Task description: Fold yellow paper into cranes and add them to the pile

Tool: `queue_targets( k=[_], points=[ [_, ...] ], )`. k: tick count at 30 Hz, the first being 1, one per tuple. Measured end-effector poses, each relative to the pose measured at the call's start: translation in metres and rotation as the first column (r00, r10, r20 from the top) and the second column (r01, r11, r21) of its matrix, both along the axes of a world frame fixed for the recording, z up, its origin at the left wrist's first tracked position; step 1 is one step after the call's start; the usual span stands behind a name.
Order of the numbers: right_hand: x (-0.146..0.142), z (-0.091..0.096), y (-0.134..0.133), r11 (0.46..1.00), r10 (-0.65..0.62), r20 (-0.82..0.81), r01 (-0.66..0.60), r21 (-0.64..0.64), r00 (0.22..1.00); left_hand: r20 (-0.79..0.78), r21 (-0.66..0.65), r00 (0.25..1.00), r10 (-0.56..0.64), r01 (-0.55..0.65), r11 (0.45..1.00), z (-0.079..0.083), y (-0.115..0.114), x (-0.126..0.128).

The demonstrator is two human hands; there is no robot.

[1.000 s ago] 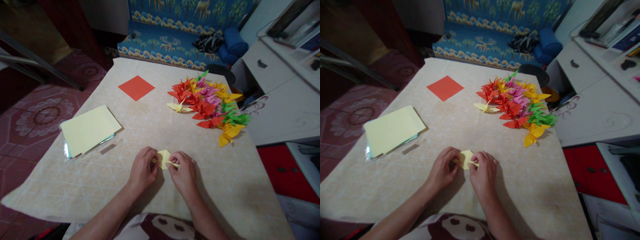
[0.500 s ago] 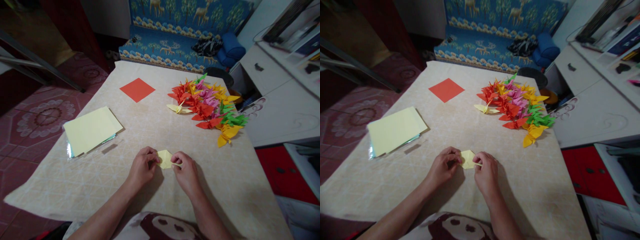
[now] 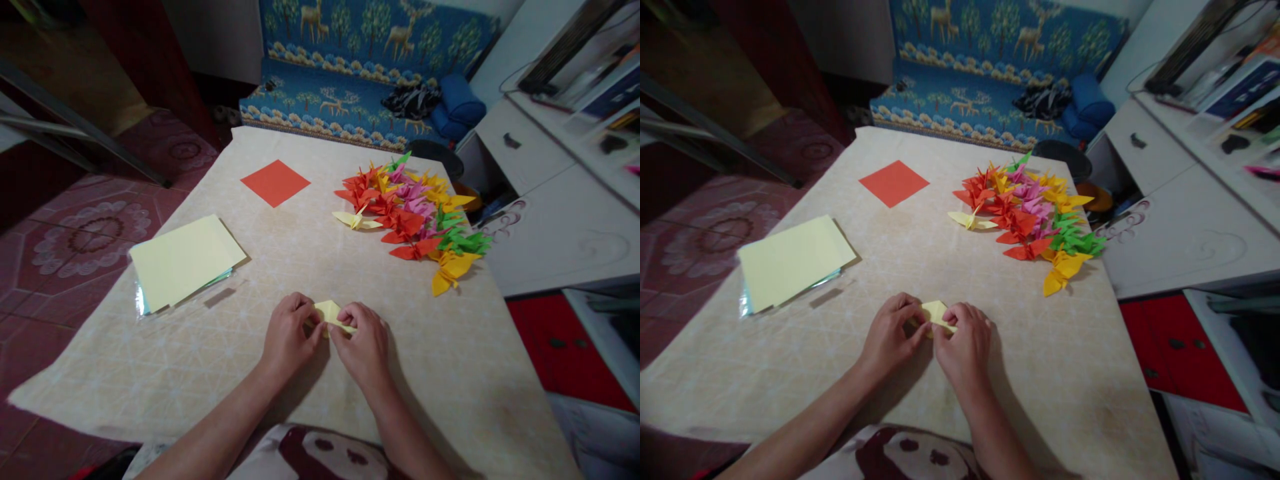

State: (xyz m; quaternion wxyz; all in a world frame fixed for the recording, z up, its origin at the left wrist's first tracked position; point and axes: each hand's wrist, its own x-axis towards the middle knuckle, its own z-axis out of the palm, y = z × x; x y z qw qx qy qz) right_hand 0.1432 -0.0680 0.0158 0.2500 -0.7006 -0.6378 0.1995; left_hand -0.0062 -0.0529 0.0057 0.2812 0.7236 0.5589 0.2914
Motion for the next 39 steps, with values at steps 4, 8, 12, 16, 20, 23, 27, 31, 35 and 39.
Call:
queue_targets(
  k=[4,8,12,16,20,23,27,31,35,39],
  points=[
    [-0.002,-0.003,0.000,1.000,-0.015,0.038,0.014,0.007,0.999,0.004,0.003,1.000,-0.002,0.002,1.000,-0.001,0.001,-0.001],
    [0.004,-0.005,0.001,1.000,-0.003,0.006,0.003,-0.005,1.000,0.066,-0.017,0.998,-0.020,0.022,1.000,-0.003,0.003,-0.005],
    [0.011,-0.005,0.001,0.999,0.015,-0.088,-0.018,-0.036,0.996,0.153,-0.042,0.986,-0.061,0.069,0.997,-0.006,0.006,-0.010],
    [0.020,-0.007,0.004,1.000,0.019,-0.167,-0.022,-0.016,0.986,0.215,-0.064,0.974,-0.075,0.091,0.994,-0.007,0.007,-0.014],
    [0.028,-0.008,0.010,0.998,0.021,-0.206,-0.031,-0.047,0.978,0.311,-0.074,0.949,-0.051,0.077,0.994,-0.004,0.006,-0.017],
    [0.030,-0.002,0.013,0.993,0.036,-0.132,-0.051,-0.110,0.991,0.383,-0.079,0.923,-0.028,0.063,0.995,-0.002,0.005,-0.018],
    [0.026,0.008,0.013,0.988,0.094,0.074,-0.084,-0.131,0.993,0.483,-0.055,0.875,0.047,-0.023,0.998,-0.002,0.004,-0.023],
    [0.025,0.006,0.011,0.980,0.050,-0.109,-0.069,-0.185,0.993,0.538,-0.040,0.816,0.210,-0.225,0.974,-0.005,0.002,-0.029],
    [0.022,0.000,0.006,0.948,-0.188,-0.590,-0.012,-0.319,0.785,0.548,-0.104,0.763,0.344,-0.345,0.933,-0.008,0.000,-0.030],
    [0.007,0.000,-0.006,0.920,-0.333,-0.787,-0.003,-0.391,0.519,0.583,-0.208,0.763,0.279,-0.191,0.959,-0.005,0.000,-0.020]
  ],
)
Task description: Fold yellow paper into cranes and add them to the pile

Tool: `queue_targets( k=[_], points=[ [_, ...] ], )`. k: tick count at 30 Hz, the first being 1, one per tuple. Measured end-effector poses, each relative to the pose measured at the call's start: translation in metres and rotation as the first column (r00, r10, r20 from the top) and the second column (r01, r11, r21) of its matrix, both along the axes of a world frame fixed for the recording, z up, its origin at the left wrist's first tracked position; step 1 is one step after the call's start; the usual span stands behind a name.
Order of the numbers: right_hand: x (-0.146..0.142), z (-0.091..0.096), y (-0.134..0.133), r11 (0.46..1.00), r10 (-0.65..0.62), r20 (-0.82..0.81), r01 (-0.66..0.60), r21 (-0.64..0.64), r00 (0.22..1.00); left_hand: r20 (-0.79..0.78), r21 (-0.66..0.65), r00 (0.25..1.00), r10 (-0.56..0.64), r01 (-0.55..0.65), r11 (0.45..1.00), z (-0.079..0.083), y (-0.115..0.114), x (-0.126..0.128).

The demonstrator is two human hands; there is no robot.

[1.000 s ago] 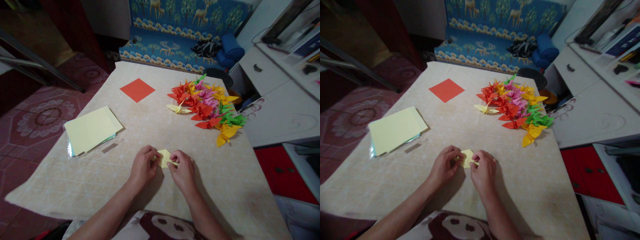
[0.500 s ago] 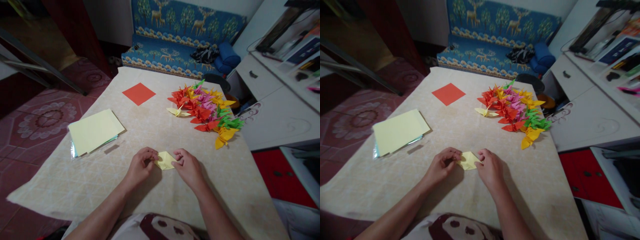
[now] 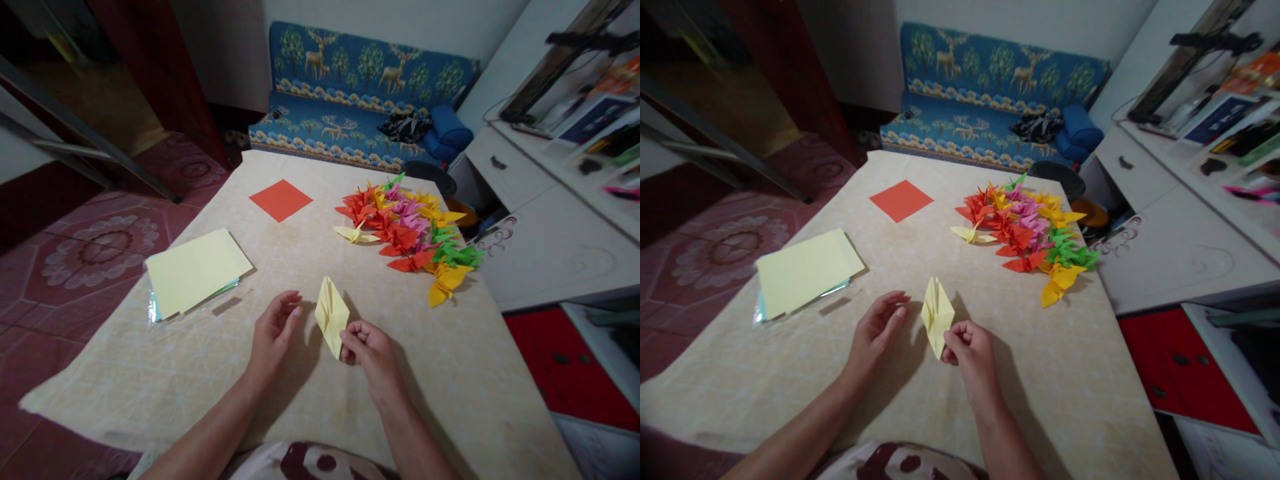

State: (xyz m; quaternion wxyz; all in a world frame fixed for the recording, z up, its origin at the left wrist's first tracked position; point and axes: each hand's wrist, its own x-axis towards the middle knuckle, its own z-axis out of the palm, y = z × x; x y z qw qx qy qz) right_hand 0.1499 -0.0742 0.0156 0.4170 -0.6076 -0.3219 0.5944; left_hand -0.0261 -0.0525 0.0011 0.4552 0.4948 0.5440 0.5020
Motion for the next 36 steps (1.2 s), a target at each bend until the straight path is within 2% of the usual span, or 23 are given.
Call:
queue_targets(
  k=[3,6,8,10,11,12,14,15,17,18,19,20,21,23,24,27,30,33,36],
  points=[
    [-0.013,-0.001,-0.009,0.999,-0.044,-0.075,0.045,0.013,0.996,0.154,-0.090,0.979,-0.130,0.145,0.985,0.004,0.004,0.013],
    [-0.018,-0.003,-0.016,1.000,0.020,-0.069,-0.019,0.015,0.997,0.250,-0.168,0.956,-0.154,0.199,0.965,0.004,0.013,0.020],
    [-0.014,-0.002,-0.019,0.995,0.082,0.045,-0.084,0.058,0.996,0.249,-0.207,0.952,-0.179,0.233,0.950,0.006,0.022,0.018],
    [-0.005,0.002,-0.021,0.971,0.036,0.281,-0.100,0.219,0.959,0.219,-0.240,0.933,-0.285,0.335,0.911,0.009,0.034,0.011],
    [0.001,0.004,-0.022,0.934,-0.044,0.412,-0.109,0.341,0.910,0.195,-0.257,0.910,-0.366,0.407,0.876,0.012,0.041,0.006],
    [0.007,0.007,-0.023,0.871,-0.124,0.527,-0.162,0.464,0.841,0.191,-0.279,0.864,-0.466,0.503,0.818,0.015,0.048,0.002],
    [0.016,0.010,-0.023,0.724,-0.198,0.683,-0.365,0.586,0.703,0.165,-0.294,0.765,-0.623,0.641,0.709,0.022,0.061,-0.002],
    [0.020,0.010,-0.022,0.662,-0.197,0.732,-0.461,0.590,0.653,0.149,-0.303,0.714,-0.684,0.691,0.656,0.024,0.066,-0.002],
    [0.023,0.008,-0.021,0.581,-0.162,0.802,-0.601,0.548,0.575,0.082,-0.317,0.601,-0.795,0.772,0.551,0.026,0.073,0.001],
    [0.023,0.006,-0.020,0.562,-0.132,0.828,-0.648,0.515,0.544,0.021,-0.314,0.551,-0.834,0.796,0.518,0.025,0.074,0.004],
    [0.022,0.003,-0.020,0.554,-0.099,0.849,-0.680,0.480,0.519,-0.055,-0.306,0.520,-0.852,0.804,0.510,0.024,0.074,0.007],
    [0.021,0.001,-0.020,0.558,-0.068,0.864,-0.698,0.448,0.500,-0.143,-0.287,0.520,-0.842,0.792,0.538,0.021,0.073,0.009],
    [0.020,-0.002,-0.020,0.569,-0.039,0.872,-0.707,0.420,0.487,-0.240,-0.250,0.548,-0.801,0.763,0.597,0.018,0.071,0.011],
    [0.018,-0.004,-0.019,0.600,0.006,0.879,-0.705,0.378,0.477,-0.418,-0.110,0.631,-0.654,0.679,0.726,0.012,0.064,0.010],
    [0.018,-0.004,-0.019,0.614,0.024,0.880,-0.702,0.362,0.474,-0.484,-0.018,0.662,-0.572,0.646,0.763,0.010,0.059,0.007],
    [0.018,-0.003,-0.018,0.632,0.066,0.889,-0.709,0.313,0.452,-0.583,0.175,0.675,-0.452,0.648,0.741,0.007,0.043,-0.006],
    [0.016,-0.002,-0.018,0.656,0.084,0.909,-0.709,0.259,0.409,-0.663,0.171,0.606,-0.440,0.694,0.700,0.007,0.023,-0.018],
    [0.011,0.000,-0.018,0.694,0.088,0.920,-0.686,0.218,0.381,-0.687,0.183,0.609,-0.396,0.672,0.718,0.004,0.008,-0.022],
    [0.006,0.000,-0.019,0.729,0.080,0.918,-0.650,0.213,0.390,-0.693,0.204,0.629,-0.353,0.640,0.740,-0.002,0.001,-0.020]
  ],
)
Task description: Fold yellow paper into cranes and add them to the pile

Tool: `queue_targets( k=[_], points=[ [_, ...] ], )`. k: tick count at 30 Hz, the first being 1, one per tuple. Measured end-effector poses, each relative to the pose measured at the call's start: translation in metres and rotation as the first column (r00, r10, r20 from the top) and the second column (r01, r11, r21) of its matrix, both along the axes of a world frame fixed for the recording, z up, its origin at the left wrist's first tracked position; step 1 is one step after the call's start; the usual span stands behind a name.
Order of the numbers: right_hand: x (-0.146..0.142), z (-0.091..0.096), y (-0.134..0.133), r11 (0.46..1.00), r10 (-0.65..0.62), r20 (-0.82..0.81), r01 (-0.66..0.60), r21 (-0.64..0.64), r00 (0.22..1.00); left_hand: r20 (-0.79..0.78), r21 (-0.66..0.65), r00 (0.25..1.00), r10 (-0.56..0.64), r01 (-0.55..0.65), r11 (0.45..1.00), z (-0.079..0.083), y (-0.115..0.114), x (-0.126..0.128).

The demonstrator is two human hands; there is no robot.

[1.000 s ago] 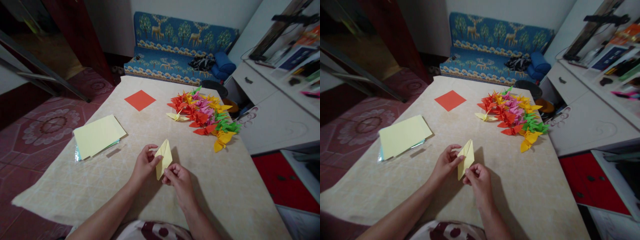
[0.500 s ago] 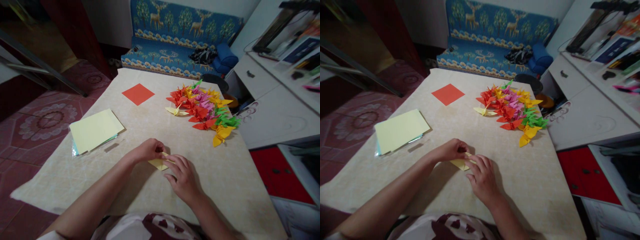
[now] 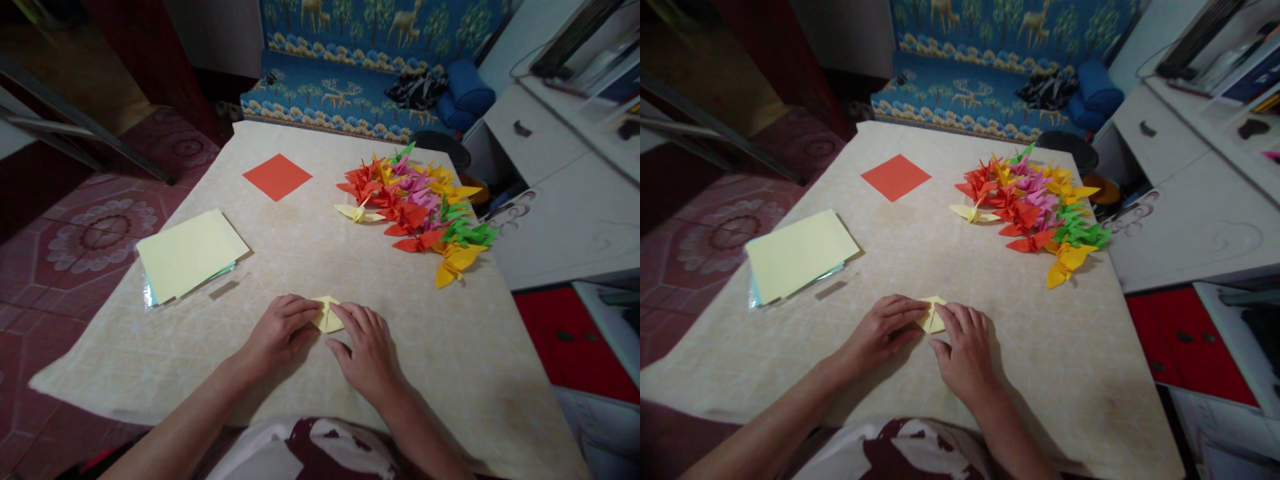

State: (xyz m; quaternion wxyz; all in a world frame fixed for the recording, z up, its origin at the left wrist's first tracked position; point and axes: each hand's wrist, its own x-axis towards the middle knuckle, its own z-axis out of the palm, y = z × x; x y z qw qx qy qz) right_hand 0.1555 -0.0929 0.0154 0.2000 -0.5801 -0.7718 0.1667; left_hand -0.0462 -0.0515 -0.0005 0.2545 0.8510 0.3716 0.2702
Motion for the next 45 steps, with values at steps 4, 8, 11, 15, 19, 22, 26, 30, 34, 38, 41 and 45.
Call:
queue_targets(
  k=[4,8,11,15,19,22,26,30,34,38,41,45],
  points=[
    [-0.004,-0.004,0.001,0.998,-0.041,-0.077,0.044,0.037,0.996,0.027,0.001,0.999,0.042,-0.042,0.999,-0.004,0.000,0.003],
    [-0.005,-0.012,0.001,0.991,-0.040,-0.187,0.063,0.114,0.981,0.047,0.006,0.997,0.061,-0.062,0.998,-0.006,0.002,0.003],
    [-0.006,-0.016,0.000,0.985,-0.057,-0.234,0.092,0.144,0.971,0.067,-0.001,0.995,0.068,-0.068,0.998,-0.008,0.002,0.002],
    [-0.007,-0.015,-0.002,0.983,-0.073,-0.249,0.112,0.144,0.966,0.083,0.002,0.994,0.071,-0.071,0.997,-0.010,0.003,0.002],
    [-0.008,-0.014,-0.001,0.982,-0.099,-0.210,0.129,0.137,0.973,0.064,0.024,0.995,0.072,-0.074,0.997,-0.008,0.002,0.003],
    [-0.010,-0.014,-0.001,0.982,-0.120,-0.185,0.144,0.121,0.975,0.063,0.027,0.994,0.091,-0.093,0.995,-0.007,0.001,0.004],
    [-0.015,-0.010,0.000,0.979,-0.161,-0.169,0.179,0.096,0.972,0.073,-0.009,0.990,0.119,-0.119,0.993,-0.006,-0.001,0.006],
    [-0.019,-0.007,0.001,0.971,-0.214,-0.167,0.228,0.069,0.962,0.103,-0.069,0.966,0.238,-0.231,0.970,-0.006,-0.009,0.012],
    [-0.022,-0.007,0.001,0.966,-0.246,-0.151,0.255,0.042,0.958,0.108,-0.094,0.948,0.300,-0.290,0.952,-0.007,-0.015,0.017],
    [-0.023,-0.007,0.002,0.964,-0.257,-0.128,0.263,0.032,0.958,0.101,-0.131,0.944,0.315,-0.302,0.944,-0.008,-0.015,0.018],
    [-0.024,-0.007,0.004,0.964,-0.265,-0.085,0.267,0.014,0.960,0.092,-0.143,0.937,0.338,-0.324,0.935,-0.006,-0.014,0.020],
    [-0.025,-0.007,0.005,0.961,-0.276,-0.044,0.276,0.004,0.960,0.069,-0.146,0.933,0.355,-0.342,0.928,-0.004,-0.013,0.024]
  ],
)
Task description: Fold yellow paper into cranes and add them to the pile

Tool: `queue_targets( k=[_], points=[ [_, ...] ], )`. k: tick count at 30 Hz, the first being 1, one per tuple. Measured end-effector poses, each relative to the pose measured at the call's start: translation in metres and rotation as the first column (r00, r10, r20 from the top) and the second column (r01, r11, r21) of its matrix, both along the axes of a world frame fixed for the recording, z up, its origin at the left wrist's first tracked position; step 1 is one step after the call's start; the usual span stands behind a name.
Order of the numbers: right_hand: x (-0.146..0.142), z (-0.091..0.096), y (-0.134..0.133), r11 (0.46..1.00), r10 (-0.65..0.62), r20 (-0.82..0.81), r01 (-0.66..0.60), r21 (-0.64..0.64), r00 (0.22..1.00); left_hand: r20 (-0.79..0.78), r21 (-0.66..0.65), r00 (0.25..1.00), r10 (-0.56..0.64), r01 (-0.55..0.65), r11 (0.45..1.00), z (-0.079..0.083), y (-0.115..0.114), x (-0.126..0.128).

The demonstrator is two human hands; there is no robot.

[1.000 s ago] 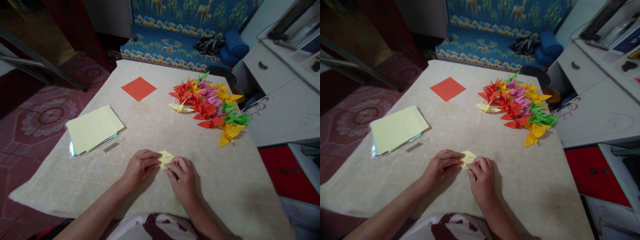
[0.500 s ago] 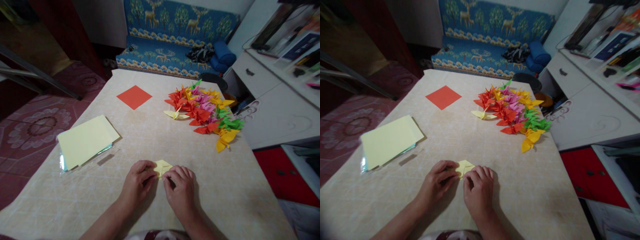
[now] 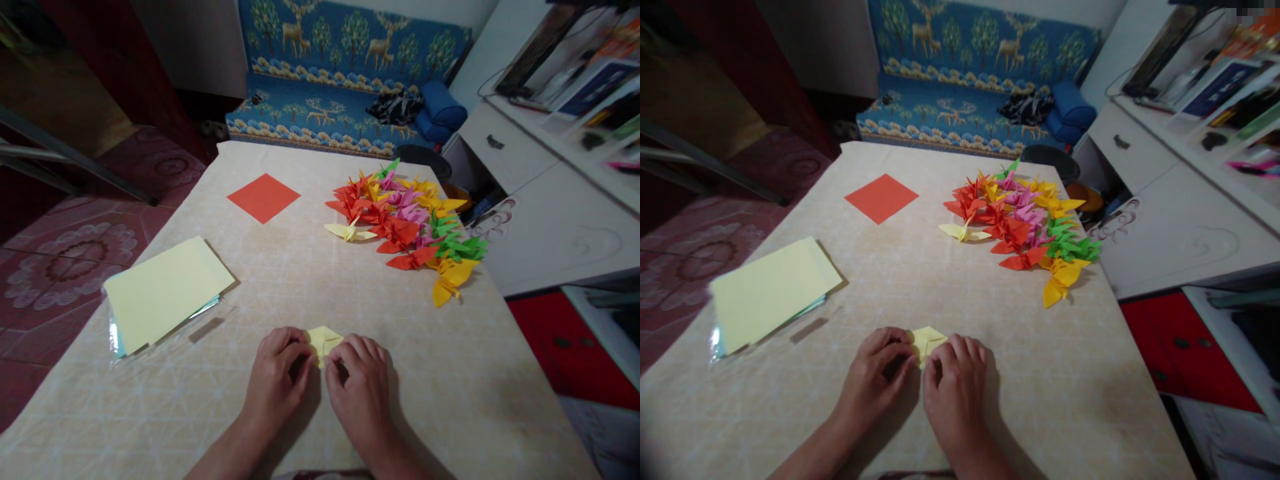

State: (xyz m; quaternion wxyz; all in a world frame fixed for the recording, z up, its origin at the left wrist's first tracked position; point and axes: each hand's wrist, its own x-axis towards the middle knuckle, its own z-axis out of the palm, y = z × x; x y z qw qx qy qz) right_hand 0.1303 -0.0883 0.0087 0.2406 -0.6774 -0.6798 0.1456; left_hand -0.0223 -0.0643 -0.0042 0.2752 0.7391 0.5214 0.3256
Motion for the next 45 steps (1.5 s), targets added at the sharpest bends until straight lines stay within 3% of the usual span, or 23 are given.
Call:
queue_targets(
  k=[15,45],
  points=[
    [-0.0013,-0.0003,0.0025,0.999,-0.014,0.055,0.012,0.035,0.998,-0.044,-0.033,0.999,0.031,-0.033,0.999,0.0050,0.0041,0.0052],
    [0.0046,0.0080,0.0090,0.998,-0.007,0.023,0.008,-0.067,1.000,-0.004,-0.102,1.000,0.029,-0.029,0.994,0.0076,0.0071,0.0035]
  ],
)
